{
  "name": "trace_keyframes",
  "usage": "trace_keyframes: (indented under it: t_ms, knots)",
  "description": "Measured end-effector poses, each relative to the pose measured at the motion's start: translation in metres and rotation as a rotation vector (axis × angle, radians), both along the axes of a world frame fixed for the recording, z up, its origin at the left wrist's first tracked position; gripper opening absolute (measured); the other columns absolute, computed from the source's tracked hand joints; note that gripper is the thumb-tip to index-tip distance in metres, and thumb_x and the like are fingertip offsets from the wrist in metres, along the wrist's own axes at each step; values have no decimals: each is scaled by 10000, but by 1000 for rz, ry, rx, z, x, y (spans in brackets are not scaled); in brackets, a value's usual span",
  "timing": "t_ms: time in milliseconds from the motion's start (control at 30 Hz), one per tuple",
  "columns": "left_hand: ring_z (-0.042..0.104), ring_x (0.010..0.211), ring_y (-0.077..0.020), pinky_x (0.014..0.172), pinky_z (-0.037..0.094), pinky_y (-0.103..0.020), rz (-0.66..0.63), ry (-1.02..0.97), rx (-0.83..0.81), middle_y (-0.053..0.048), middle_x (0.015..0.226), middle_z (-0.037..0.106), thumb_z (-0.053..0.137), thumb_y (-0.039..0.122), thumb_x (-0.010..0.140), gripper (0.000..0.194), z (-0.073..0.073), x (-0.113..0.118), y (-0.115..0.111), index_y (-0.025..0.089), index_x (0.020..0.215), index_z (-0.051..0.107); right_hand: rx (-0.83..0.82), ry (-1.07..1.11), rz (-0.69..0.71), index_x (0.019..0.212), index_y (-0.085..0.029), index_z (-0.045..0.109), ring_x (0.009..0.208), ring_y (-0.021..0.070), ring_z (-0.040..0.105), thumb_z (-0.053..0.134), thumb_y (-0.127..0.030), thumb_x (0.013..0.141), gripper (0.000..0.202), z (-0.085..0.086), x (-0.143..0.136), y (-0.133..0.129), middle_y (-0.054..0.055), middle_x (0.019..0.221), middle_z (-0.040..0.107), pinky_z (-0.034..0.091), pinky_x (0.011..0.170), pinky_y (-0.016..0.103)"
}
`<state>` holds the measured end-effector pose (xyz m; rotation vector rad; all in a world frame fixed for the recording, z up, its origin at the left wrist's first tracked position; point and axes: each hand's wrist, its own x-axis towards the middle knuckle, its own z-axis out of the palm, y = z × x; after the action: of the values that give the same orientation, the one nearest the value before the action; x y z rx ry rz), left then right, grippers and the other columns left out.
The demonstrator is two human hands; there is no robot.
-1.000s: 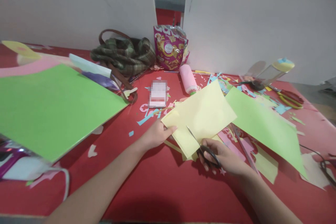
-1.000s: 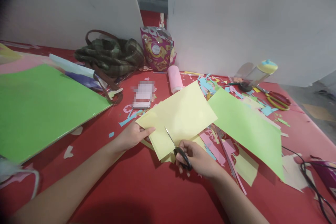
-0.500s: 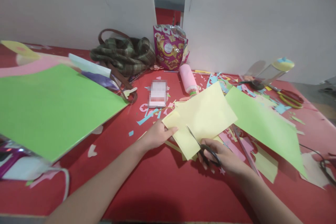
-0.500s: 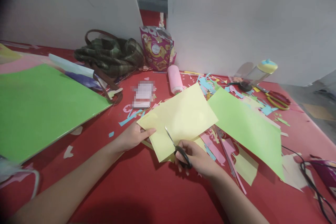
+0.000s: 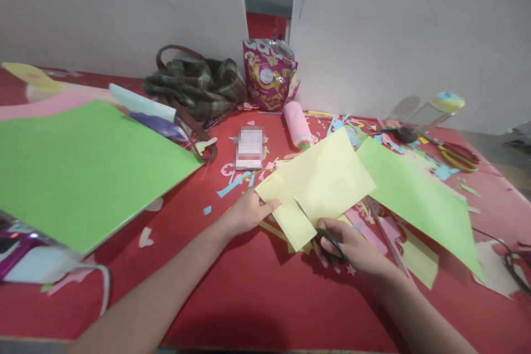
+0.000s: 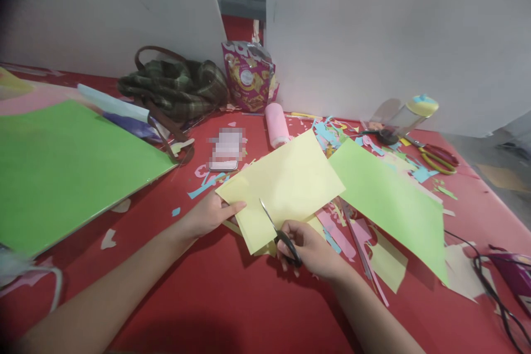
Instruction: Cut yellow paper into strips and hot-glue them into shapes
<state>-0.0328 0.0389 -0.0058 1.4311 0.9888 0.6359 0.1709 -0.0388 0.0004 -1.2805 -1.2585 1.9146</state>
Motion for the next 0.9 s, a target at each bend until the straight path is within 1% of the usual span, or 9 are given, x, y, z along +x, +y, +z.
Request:
trace_keyframes:
  t_ms: [233,433,600,733,900]
  knots:
    - [554,906,-212,798,432,-351,3,-11,-33,-77,1038,588,527,327,696,429,0,0,0,156,1087,482,0,10,-19,652,-176,379,388,58,446,519,-445,704,308,-1,-2,-1,-32,521,513,300,359,180]
    - [555,906,-230,767,450,-367,-33,-30,-102,-72,966,623,541,335,687,463,1,1,-2,151,1104,457,4,-5,-34,685,-158,431,417,62,458,508,-424,723,280,-2,-2,0,-19,551,528,311,397,196]
    - [563,894,-231,737,469,-356,-31,-46,-146,-71,962,624,551,333,679,462,2,2,-3,153,1094,458,3,8,-34,664,-166,409,424,70,460,515,-435,713,294,-2,-2,0,-18,542,527,317,410,203]
    - [584,843,-222,707,486,-355,-21,-70,-183,-70,966,620,548,327,680,452,4,3,-4,157,1089,457,8,18,-43,659,-171,393,404,62,441,511,-429,719,291,-3,-3,0,-21,528,522,308,396,197]
    - [594,802,-215,679,499,-351,-6,-42,-194,-66,932,631,550,330,672,432,4,2,-3,158,1061,478,3,15,-40,651,-177,376,382,57,424,521,-433,708,300,-5,-3,-1,-26,511,520,288,370,189]
